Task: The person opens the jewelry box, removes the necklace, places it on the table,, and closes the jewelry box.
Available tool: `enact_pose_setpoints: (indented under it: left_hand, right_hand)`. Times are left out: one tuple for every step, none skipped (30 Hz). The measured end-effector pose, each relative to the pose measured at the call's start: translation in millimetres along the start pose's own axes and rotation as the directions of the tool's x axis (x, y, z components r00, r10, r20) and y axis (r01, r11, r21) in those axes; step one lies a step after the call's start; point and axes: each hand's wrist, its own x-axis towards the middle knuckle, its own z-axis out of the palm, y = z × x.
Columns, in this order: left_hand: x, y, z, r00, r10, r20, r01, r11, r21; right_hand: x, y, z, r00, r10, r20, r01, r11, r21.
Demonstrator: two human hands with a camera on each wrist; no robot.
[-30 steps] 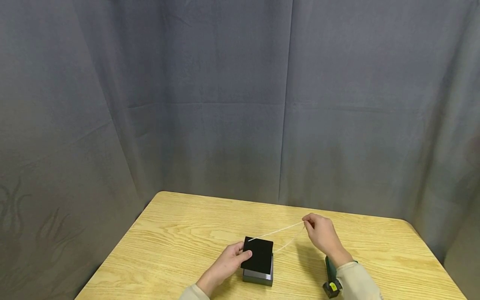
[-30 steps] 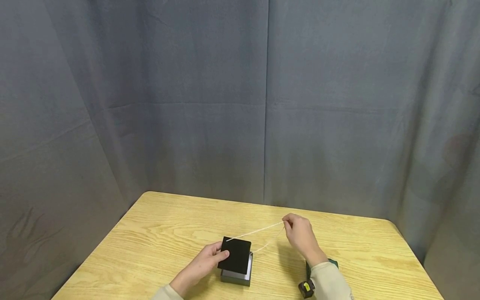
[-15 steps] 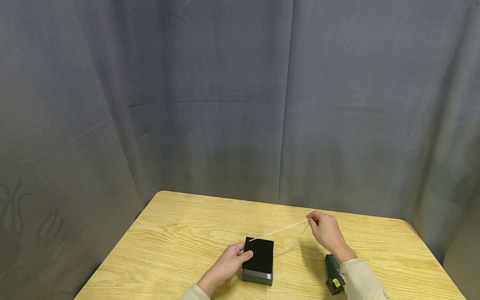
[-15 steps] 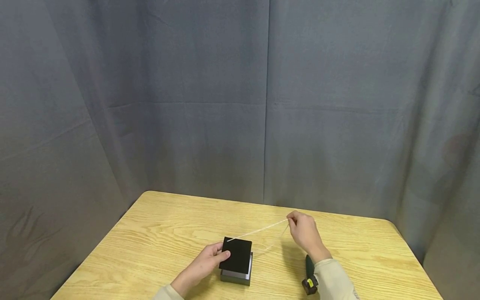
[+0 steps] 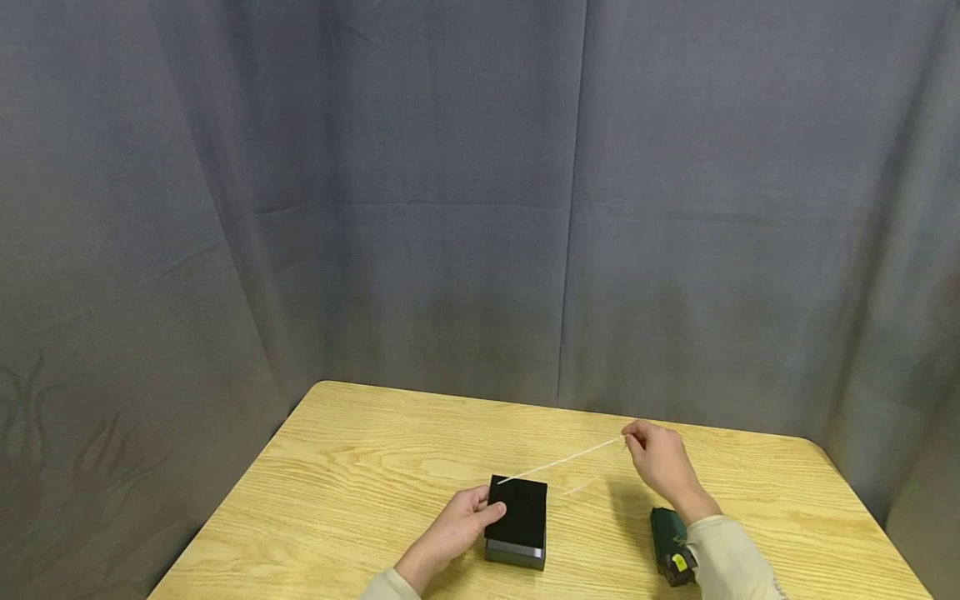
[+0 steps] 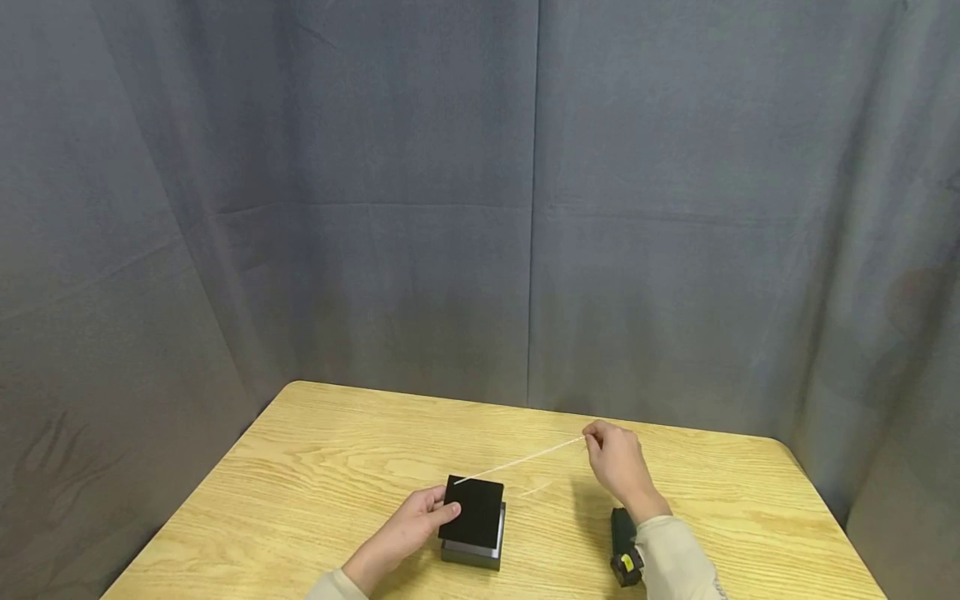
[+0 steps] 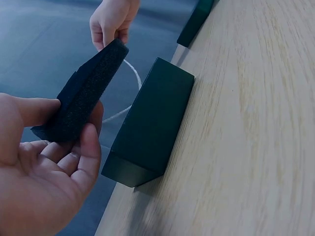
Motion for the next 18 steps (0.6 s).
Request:
enact_pose_setpoints:
  left_hand:
    - [0.0, -0.5, 0.0, 1.000, 0.000, 0.000, 0.000, 1.000, -0.002]
    - [0.2, -0.8, -0.2, 1.000, 0.000, 0.001, 0.000, 1.000, -0.003]
    - [0.1, -1.0, -0.1, 1.000, 0.001, 0.003, -0.001, 1.000, 0.000]
    - [0.1, -0.8, -0.1, 1.000, -0.001, 0.002, 0.001, 1.000, -0.001]
    - [0.3, -1.0, -0.2, 1.000, -0.001, 0.002, 0.001, 1.000, 0.001]
    - [0.2, -1.0, -0.2, 1.000, -0.001, 0.000, 0.001, 1.000, 0.003]
    - [0.4, -1.0, -0.4, 1.000, -0.005, -0.002, 0.005, 1.000, 0.003]
    - [0.4, -0.8, -0.5, 1.000, -0.006, -0.004, 0.006, 1.000, 0.007]
    - [0.5, -0.8, -0.5, 1.000, -0.007, -0.006, 0.008, 1.000, 0.007]
    - [0.6, -0.8, -0.6, 1.000, -0.008, -0.008, 0.008, 1.000, 0.004]
    - [0.6, -0.9, -0.6, 1.000, -0.008, -0.008, 0.008, 1.000, 0.002]
    - [0.5, -1.0, -0.6, 1.000, -0.007, -0.005, 0.007, 1.000, -0.001]
    - [0.5, -1.3, -0.5, 1.000, -0.006, -0.003, 0.006, 1.000, -0.002]
    - [0.3, -1.4, -0.3, 1.000, -0.002, 0.002, 0.002, 1.000, -0.004]
    - [0.1, -1.7, -0.2, 1.000, 0.000, 0.005, 0.000, 1.000, -0.006]
    - [-0.2, -1.8, -0.1, 1.000, 0.003, 0.007, -0.002, 1.000, -0.007]
    - [-0.3, -1.9, 0.1, 1.000, 0.003, 0.010, -0.003, 1.000, -0.008]
    - [-0.4, -2.1, 0.3, 1.000, 0.004, 0.013, -0.004, 1.000, -0.008]
  right_hand:
    - [-0.2, 0.6, -0.8, 1.000, 0.000, 0.000, 0.000, 1.000, -0.003]
    - [-0.2, 1.4, -1.5, 1.000, 0.001, -0.001, -0.001, 1.000, -0.009]
    - [0.0, 2.2, -2.0, 1.000, 0.002, -0.004, -0.002, 1.000, -0.015]
    - [0.1, 3.2, -2.7, 1.000, 0.003, -0.008, -0.003, 1.000, -0.016]
    - [0.5, 4.6, -3.0, 1.000, 0.004, -0.012, -0.004, 1.000, -0.021]
    - [0.9, 5.8, -3.4, 1.000, 0.003, -0.016, -0.004, 1.000, -0.026]
    - [1.2, 7.1, -4.0, 1.000, 0.004, -0.018, -0.005, 1.000, -0.029]
    - [1.6, 8.3, -4.5, 1.000, 0.007, -0.019, -0.007, 1.000, -0.029]
    - [2.0, 9.4, -5.1, 1.000, 0.010, -0.019, -0.010, 1.000, -0.026]
    - [2.5, 10.8, -5.6, 1.000, 0.012, -0.017, -0.012, 1.000, -0.025]
    - [2.9, 11.9, -6.2, 1.000, 0.012, -0.016, -0.013, 1.000, -0.025]
    - [3.2, 12.7, -6.7, 1.000, 0.013, -0.013, -0.013, 1.000, -0.024]
    - [3.4, 13.5, -7.3, 1.000, 0.016, -0.009, -0.016, 1.000, -0.022]
    - [3.7, 14.3, -7.7, 1.000, 0.018, -0.008, -0.018, 1.000, -0.023]
    - [3.9, 15.2, -8.1, 1.000, 0.020, -0.004, -0.020, 1.000, -0.021]
    - [4.3, 15.9, -8.7, 1.000, 0.018, -0.003, -0.018, 1.000, -0.022]
    - [4.3, 16.4, -9.4, 1.000, 0.020, -0.001, -0.020, 1.000, -0.021]
    - [4.3, 17.0, -9.9, 1.000, 0.022, 0.002, -0.022, 1.000, -0.022]
